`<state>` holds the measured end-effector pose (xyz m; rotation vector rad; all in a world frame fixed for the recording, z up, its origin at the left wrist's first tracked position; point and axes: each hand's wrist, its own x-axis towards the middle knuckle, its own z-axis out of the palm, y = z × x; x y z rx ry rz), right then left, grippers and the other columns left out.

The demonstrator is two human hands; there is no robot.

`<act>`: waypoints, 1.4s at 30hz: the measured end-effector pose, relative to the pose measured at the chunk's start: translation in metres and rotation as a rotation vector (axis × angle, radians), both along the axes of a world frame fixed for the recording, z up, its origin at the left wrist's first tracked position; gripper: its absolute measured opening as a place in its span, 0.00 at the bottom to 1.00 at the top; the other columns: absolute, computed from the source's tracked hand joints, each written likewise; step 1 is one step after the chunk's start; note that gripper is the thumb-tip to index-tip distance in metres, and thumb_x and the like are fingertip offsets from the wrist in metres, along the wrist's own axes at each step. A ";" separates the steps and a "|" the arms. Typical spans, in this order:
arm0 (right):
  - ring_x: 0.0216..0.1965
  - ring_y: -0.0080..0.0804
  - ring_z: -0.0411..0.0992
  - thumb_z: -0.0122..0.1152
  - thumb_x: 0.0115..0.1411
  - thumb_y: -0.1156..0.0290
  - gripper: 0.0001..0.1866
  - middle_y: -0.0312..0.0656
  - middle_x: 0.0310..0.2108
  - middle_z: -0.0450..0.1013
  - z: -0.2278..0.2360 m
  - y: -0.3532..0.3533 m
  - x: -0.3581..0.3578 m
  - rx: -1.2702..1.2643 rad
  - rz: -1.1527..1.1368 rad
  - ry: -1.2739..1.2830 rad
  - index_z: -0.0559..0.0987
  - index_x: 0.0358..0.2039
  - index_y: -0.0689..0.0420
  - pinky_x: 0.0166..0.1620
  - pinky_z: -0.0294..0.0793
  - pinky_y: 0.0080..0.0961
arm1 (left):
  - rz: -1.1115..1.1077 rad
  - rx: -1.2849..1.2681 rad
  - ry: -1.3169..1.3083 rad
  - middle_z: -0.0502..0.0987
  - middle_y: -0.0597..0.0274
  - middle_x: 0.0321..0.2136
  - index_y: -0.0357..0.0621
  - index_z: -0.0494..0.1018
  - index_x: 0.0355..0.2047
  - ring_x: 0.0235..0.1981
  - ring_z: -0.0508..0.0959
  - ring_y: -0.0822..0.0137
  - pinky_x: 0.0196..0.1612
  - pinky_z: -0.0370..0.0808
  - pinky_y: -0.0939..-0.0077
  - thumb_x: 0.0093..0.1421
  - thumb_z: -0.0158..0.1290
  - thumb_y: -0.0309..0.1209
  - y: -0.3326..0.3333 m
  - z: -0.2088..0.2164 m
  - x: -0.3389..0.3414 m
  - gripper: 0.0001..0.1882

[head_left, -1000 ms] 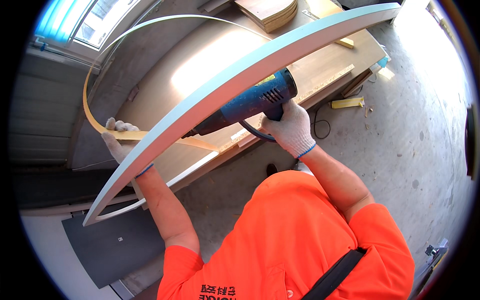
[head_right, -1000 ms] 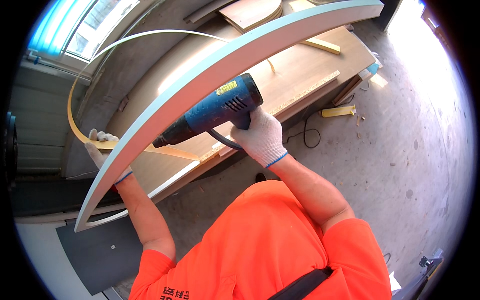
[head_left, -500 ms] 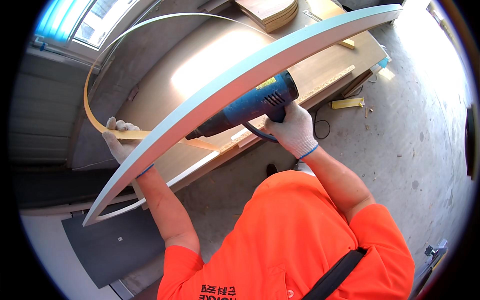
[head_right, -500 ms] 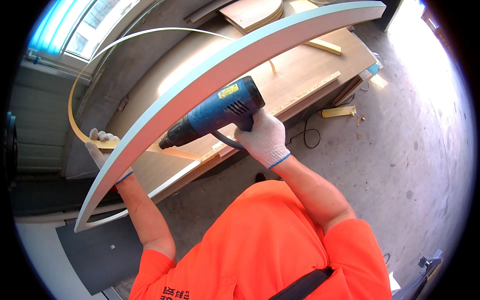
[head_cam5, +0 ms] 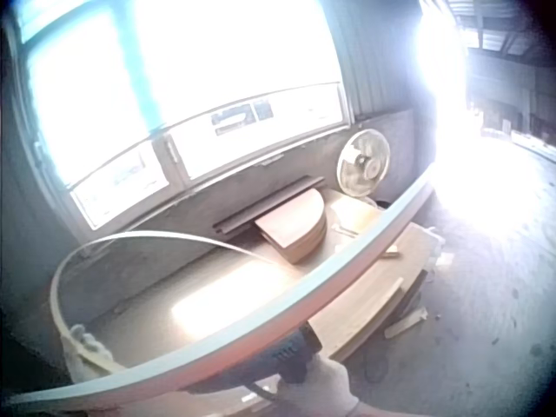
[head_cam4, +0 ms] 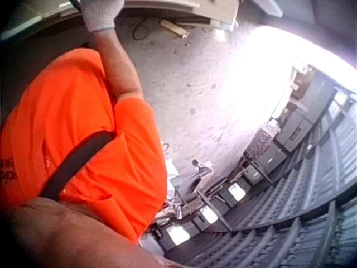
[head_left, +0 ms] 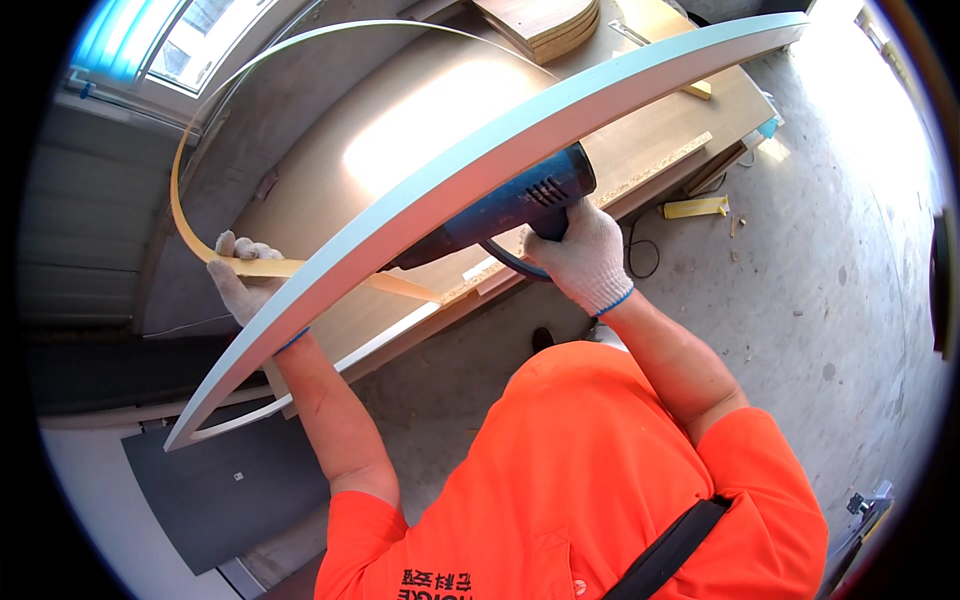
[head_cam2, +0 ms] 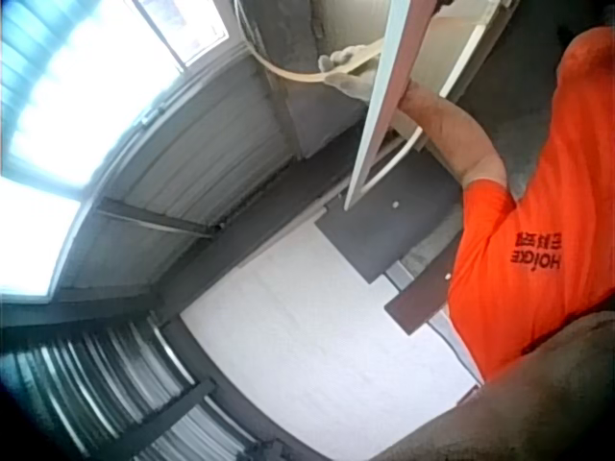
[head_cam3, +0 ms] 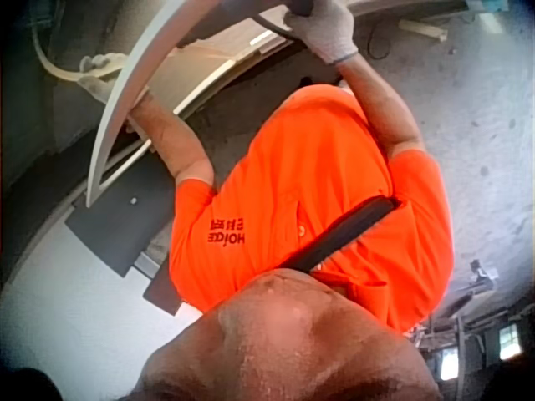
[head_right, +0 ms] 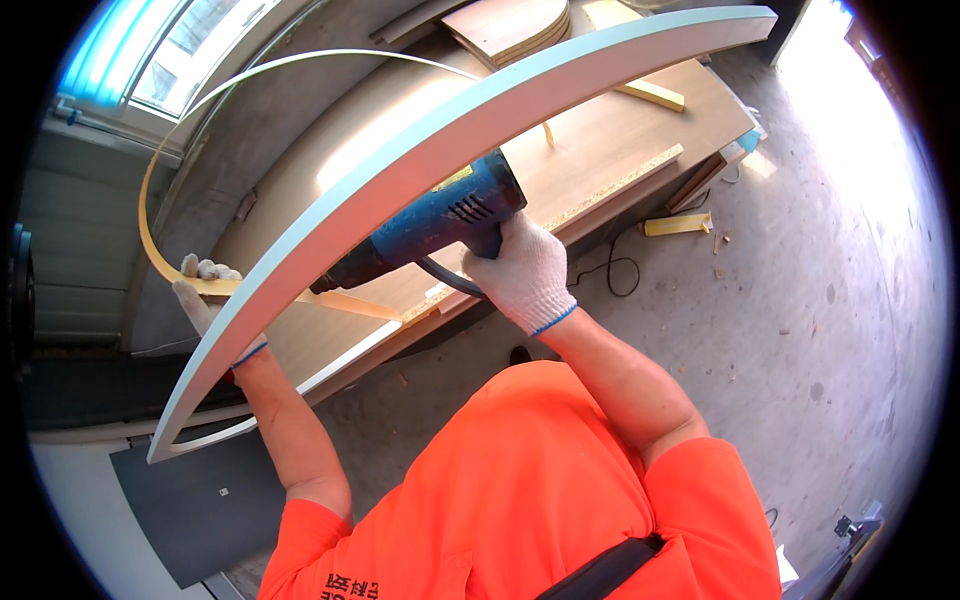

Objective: The person uses a heat gun to warm a long, curved piece of furniture while applying a thin strip of edge banding to its edge. They press the strip into place with their gloved hands, ensuring it adheres to the heated surface.

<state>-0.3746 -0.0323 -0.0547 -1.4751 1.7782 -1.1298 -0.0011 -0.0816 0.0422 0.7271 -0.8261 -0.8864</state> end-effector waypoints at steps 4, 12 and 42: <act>0.38 0.51 0.84 0.73 0.51 0.63 0.23 0.49 0.32 0.82 -0.005 0.001 -0.001 -0.011 -0.010 0.033 0.81 0.47 0.54 0.43 0.82 0.41 | -0.030 0.005 0.012 0.76 0.70 0.32 0.48 0.80 0.51 0.31 0.77 0.74 0.36 0.80 0.80 0.67 0.67 0.51 -0.002 -0.001 0.003 0.23; 0.40 0.55 0.83 0.71 0.52 0.62 0.24 0.50 0.34 0.82 0.004 0.002 -0.002 0.011 0.007 0.003 0.80 0.49 0.54 0.44 0.82 0.46 | -0.006 0.010 0.010 0.76 0.70 0.32 0.48 0.80 0.51 0.31 0.77 0.74 0.36 0.80 0.80 0.67 0.68 0.52 -0.002 0.000 -0.002 0.24; 0.43 0.60 0.82 0.71 0.52 0.58 0.24 0.55 0.37 0.84 -0.110 0.024 -0.011 0.279 0.068 0.146 0.81 0.47 0.55 0.48 0.82 0.51 | 0.041 -0.024 -0.017 0.76 0.67 0.36 0.46 0.79 0.55 0.33 0.75 0.72 0.38 0.77 0.76 0.68 0.66 0.54 -0.008 0.002 -0.008 0.27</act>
